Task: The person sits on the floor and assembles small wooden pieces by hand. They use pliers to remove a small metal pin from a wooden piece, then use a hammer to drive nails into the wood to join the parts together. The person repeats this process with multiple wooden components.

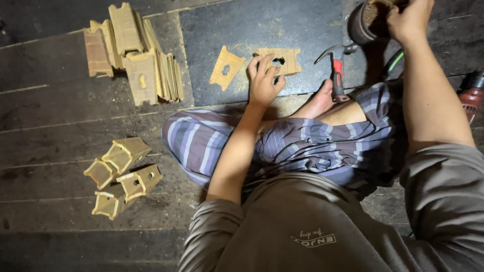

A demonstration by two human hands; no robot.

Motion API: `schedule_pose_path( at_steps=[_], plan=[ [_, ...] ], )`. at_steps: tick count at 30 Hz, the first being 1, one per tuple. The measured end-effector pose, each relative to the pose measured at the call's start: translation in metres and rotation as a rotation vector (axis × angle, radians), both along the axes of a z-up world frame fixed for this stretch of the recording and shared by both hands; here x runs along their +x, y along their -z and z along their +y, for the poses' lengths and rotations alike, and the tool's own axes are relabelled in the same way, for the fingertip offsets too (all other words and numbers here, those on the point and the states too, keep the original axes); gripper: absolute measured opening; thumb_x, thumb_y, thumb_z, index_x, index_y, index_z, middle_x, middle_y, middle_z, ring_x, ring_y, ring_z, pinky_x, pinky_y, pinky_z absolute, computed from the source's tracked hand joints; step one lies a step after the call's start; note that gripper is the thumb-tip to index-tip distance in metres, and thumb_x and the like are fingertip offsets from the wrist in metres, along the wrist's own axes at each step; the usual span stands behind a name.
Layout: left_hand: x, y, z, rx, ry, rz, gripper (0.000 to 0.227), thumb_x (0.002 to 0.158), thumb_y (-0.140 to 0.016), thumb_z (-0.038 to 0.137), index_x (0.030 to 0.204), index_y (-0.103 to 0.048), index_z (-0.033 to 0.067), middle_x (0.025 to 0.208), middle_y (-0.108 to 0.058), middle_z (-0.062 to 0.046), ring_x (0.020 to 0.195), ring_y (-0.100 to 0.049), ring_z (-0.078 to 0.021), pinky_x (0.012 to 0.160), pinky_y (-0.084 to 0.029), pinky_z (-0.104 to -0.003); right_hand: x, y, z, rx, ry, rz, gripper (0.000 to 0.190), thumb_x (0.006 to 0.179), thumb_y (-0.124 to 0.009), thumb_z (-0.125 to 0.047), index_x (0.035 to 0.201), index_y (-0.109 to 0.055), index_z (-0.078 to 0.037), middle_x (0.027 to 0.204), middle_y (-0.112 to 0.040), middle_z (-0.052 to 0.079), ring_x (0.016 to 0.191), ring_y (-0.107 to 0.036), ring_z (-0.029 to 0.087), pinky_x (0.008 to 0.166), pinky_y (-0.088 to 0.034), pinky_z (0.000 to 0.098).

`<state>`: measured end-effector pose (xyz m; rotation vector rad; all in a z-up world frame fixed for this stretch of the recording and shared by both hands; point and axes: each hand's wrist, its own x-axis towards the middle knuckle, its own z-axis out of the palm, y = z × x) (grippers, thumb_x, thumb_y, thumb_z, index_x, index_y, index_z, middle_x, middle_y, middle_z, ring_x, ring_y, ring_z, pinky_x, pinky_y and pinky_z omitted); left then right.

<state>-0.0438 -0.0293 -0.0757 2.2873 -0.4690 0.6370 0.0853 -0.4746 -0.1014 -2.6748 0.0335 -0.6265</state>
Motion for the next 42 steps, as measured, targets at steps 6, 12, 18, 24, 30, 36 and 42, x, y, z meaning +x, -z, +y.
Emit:
schedule_pose_path(
  at_steps=[6, 12, 18, 24, 30, 36, 42],
  plan=[
    [-0.001, 0.003, 0.002, 0.006, -0.007, 0.009, 0.012, 0.082, -0.074, 0.015, 0.09, -0.068, 0.0068, 0.138, -0.059, -0.008, 0.129, -0.042, -0.0383, 0.107, -0.046, -0.055, -0.004, -0.013, 0.012, 0.059, -0.102, -0.033, 0.009, 0.097, -0.082, -0.007, 0.098, -0.073, -0.004, 0.102, -0.068, 0.015, 0.102, -0.065, 0.034, 0.089, -0.054, 0.0416],
    [-0.001, 0.0, 0.002, 0.008, -0.002, 0.03, 0.013, 0.083, -0.072, 0.018, 0.086, -0.068, 0.0058, 0.138, -0.059, -0.008, 0.129, -0.042, -0.0359, 0.108, -0.046, -0.056, -0.014, -0.024, 0.026, 0.227, -0.094, 0.053, 0.021, 0.103, -0.09, -0.011, 0.09, -0.074, -0.016, 0.088, -0.075, -0.002, 0.081, -0.07, 0.014, 0.079, -0.056, 0.0323],
    [-0.001, 0.003, 0.001, -0.005, 0.005, 0.007, 0.012, 0.082, -0.073, 0.015, 0.086, -0.066, 0.0062, 0.137, -0.059, -0.008, 0.128, -0.042, -0.0379, 0.105, -0.047, -0.056, -0.045, -0.078, 0.101, 0.301, -0.231, -0.095, 0.011, 0.094, -0.079, 0.001, 0.102, -0.084, -0.006, 0.095, -0.082, 0.008, 0.084, -0.077, 0.019, 0.074, -0.062, 0.0343],
    [0.0, -0.001, 0.002, 0.009, -0.002, -0.027, 0.011, 0.082, -0.071, 0.016, 0.085, -0.069, 0.0056, 0.134, -0.061, -0.009, 0.126, -0.044, -0.0358, 0.105, -0.046, -0.052, -0.115, -0.099, 0.243, 0.366, -0.582, 0.078, 0.005, 0.097, -0.079, 0.002, 0.095, -0.08, -0.003, 0.094, -0.073, 0.013, 0.092, -0.065, 0.027, 0.086, -0.051, 0.0416],
    [0.0, -0.003, 0.001, -0.006, -0.006, -0.008, 0.012, 0.081, -0.074, 0.015, 0.086, -0.066, 0.007, 0.138, -0.058, -0.006, 0.126, -0.044, -0.0366, 0.105, -0.048, -0.053, -0.123, -0.08, 0.248, 0.45, -0.599, 0.086, 0.003, 0.095, -0.073, 0.003, 0.095, -0.075, 0.001, 0.094, -0.068, 0.013, 0.089, -0.065, 0.029, 0.084, -0.051, 0.0377],
    [0.0, -0.005, 0.002, -0.003, -0.02, -0.002, 0.01, 0.08, -0.072, 0.013, 0.085, -0.067, 0.0064, 0.137, -0.059, -0.006, 0.126, -0.044, -0.0356, 0.102, -0.05, -0.052, -0.127, -0.076, 0.247, 0.44, -0.627, 0.114, 0.002, 0.095, -0.074, 0.004, 0.095, -0.075, 0.002, 0.098, -0.067, 0.014, 0.093, -0.066, 0.029, 0.086, -0.053, 0.0386],
    [-0.002, -0.006, 0.002, -0.002, -0.003, 0.043, 0.013, 0.083, -0.073, 0.015, 0.09, -0.068, 0.0045, 0.139, -0.057, -0.007, 0.128, -0.042, -0.0366, 0.099, -0.053, -0.054, -0.13, -0.08, 0.247, 0.345, -0.601, 0.144, 0.003, 0.095, -0.072, 0.002, 0.097, -0.075, 0.001, 0.098, -0.068, 0.011, 0.09, -0.067, 0.028, 0.082, -0.053, 0.0362]
  ],
)
